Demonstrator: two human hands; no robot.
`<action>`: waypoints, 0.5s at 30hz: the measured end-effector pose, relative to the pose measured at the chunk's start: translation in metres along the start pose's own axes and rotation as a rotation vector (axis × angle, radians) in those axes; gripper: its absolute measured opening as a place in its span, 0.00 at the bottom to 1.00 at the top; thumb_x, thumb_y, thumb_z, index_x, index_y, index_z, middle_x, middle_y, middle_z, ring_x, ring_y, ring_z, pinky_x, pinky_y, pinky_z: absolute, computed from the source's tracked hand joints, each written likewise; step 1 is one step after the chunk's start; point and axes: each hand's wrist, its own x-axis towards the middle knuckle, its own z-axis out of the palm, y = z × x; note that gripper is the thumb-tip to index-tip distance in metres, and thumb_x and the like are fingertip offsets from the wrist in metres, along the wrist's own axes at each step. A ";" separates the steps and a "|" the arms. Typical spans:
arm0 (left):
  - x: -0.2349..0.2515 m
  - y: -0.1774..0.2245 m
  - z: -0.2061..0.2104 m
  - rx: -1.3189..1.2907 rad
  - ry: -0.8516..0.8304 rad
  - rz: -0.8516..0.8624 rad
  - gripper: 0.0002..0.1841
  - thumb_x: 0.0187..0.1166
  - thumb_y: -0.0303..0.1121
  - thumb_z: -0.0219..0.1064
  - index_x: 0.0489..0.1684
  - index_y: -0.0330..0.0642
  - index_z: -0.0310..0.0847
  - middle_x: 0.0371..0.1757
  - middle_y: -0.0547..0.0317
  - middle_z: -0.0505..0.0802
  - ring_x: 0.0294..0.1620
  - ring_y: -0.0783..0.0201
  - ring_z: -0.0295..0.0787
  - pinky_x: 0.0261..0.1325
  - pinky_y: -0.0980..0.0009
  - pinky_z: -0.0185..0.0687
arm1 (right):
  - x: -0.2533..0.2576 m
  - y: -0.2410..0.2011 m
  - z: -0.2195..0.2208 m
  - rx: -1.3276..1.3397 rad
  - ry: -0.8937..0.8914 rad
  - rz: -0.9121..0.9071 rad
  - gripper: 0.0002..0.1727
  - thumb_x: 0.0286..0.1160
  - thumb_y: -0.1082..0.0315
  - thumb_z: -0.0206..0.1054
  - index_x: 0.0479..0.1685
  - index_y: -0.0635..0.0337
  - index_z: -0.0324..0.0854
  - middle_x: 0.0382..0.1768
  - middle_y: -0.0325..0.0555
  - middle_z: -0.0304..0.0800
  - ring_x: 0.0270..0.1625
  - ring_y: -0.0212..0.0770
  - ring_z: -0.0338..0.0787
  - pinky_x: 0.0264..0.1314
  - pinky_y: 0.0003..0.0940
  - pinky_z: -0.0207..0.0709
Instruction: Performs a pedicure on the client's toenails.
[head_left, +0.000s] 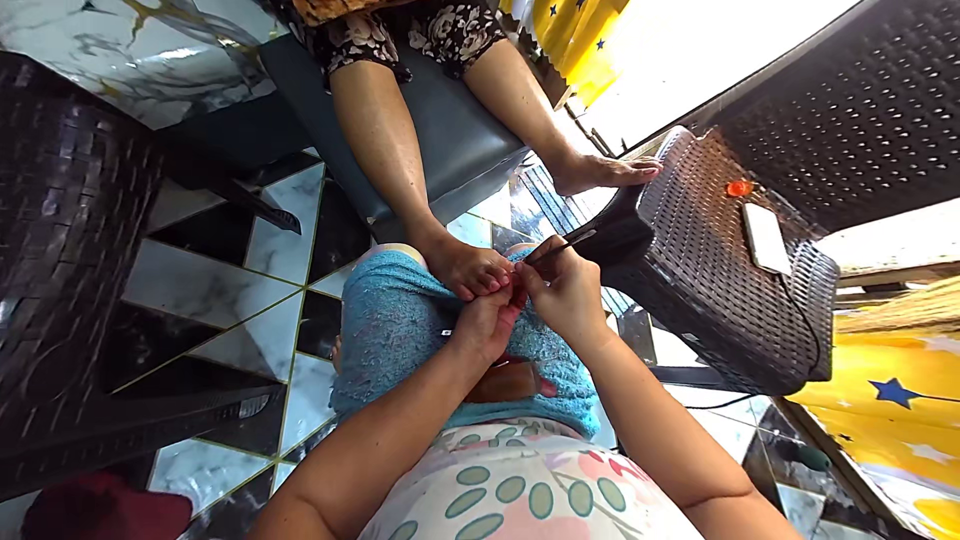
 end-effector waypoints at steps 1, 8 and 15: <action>0.000 0.000 0.000 0.003 0.000 0.000 0.08 0.85 0.18 0.53 0.45 0.38 0.77 0.38 0.55 0.89 0.39 0.65 0.89 0.55 0.70 0.87 | 0.001 0.002 0.001 -0.001 0.003 0.003 0.07 0.70 0.71 0.72 0.40 0.61 0.79 0.26 0.41 0.89 0.28 0.34 0.90 0.33 0.35 0.85; -0.004 0.004 0.000 -0.050 0.028 -0.044 0.09 0.86 0.18 0.51 0.41 0.36 0.77 0.40 0.52 0.91 0.42 0.62 0.91 0.55 0.70 0.88 | -0.001 0.027 -0.013 -0.148 0.075 0.075 0.11 0.72 0.75 0.67 0.50 0.68 0.76 0.34 0.52 0.88 0.33 0.46 0.91 0.38 0.47 0.87; -0.002 0.001 0.000 -0.090 0.036 -0.066 0.10 0.89 0.21 0.50 0.45 0.35 0.79 0.42 0.51 0.91 0.42 0.62 0.92 0.56 0.71 0.88 | -0.011 0.013 -0.036 -0.145 -0.132 0.211 0.07 0.75 0.77 0.68 0.47 0.70 0.79 0.36 0.56 0.90 0.34 0.51 0.94 0.38 0.52 0.90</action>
